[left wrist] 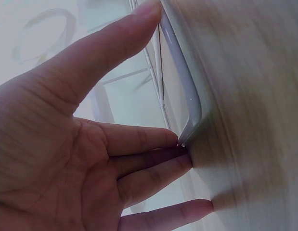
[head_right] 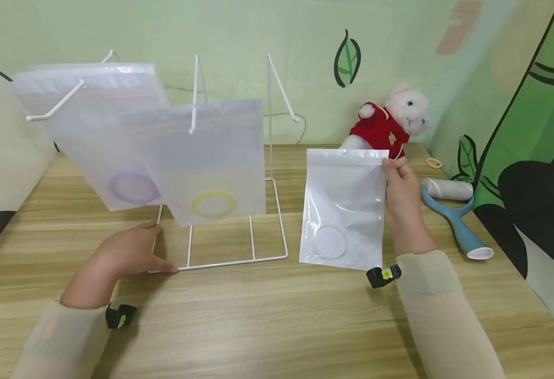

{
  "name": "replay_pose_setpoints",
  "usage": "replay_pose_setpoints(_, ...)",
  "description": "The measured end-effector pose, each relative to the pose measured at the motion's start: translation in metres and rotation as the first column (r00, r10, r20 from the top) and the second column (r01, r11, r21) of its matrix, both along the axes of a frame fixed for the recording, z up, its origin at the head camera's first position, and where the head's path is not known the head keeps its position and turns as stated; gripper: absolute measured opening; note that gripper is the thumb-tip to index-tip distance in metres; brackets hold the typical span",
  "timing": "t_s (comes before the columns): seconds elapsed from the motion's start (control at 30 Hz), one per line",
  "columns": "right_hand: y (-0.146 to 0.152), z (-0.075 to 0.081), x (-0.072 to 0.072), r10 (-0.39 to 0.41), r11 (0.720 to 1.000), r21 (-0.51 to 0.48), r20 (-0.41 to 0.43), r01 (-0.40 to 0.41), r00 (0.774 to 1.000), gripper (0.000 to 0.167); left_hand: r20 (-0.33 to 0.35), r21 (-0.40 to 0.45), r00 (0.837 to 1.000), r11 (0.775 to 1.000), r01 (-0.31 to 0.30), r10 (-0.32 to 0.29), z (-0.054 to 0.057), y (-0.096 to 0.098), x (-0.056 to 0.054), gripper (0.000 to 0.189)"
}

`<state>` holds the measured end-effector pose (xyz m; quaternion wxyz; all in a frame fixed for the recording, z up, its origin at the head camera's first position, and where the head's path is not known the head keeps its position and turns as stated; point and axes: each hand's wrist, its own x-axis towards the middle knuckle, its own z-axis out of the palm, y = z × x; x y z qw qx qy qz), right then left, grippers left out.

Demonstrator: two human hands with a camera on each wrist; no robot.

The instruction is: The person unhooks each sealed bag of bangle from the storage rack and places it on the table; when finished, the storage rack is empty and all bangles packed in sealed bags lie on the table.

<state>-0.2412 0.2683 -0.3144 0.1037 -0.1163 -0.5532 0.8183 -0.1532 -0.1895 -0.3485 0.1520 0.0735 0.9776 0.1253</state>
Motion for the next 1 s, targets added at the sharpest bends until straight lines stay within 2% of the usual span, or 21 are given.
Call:
replay_pose_setpoints(0.33, 0.002, -0.007, -0.002, 0.015, 0.995, 0.097, 0.098, -0.025, 0.995, 0.009, -0.009, 0.007, 1.0, 1.0, -0.001, 0.001, 0.0, 0.001, 0.001, 0.093)
replay_pose_setpoints(0.73, 0.004, -0.019, -0.006, 0.014, 0.991, 0.131, 0.08, -0.024, 0.997, 0.008, -0.005, 0.006, 1.0, 1.0, -0.003, 0.003, 0.0, 0.001, 0.0, 0.098)
replay_pose_setpoints(1.0, 0.008, -0.023, -0.005, 0.069, 0.978, 0.188, 0.134, -0.094, 0.989, 0.012, -0.001, 0.001, 1.0, 1.0, -0.007, 0.007, -0.001, 0.001, -0.001, 0.098)
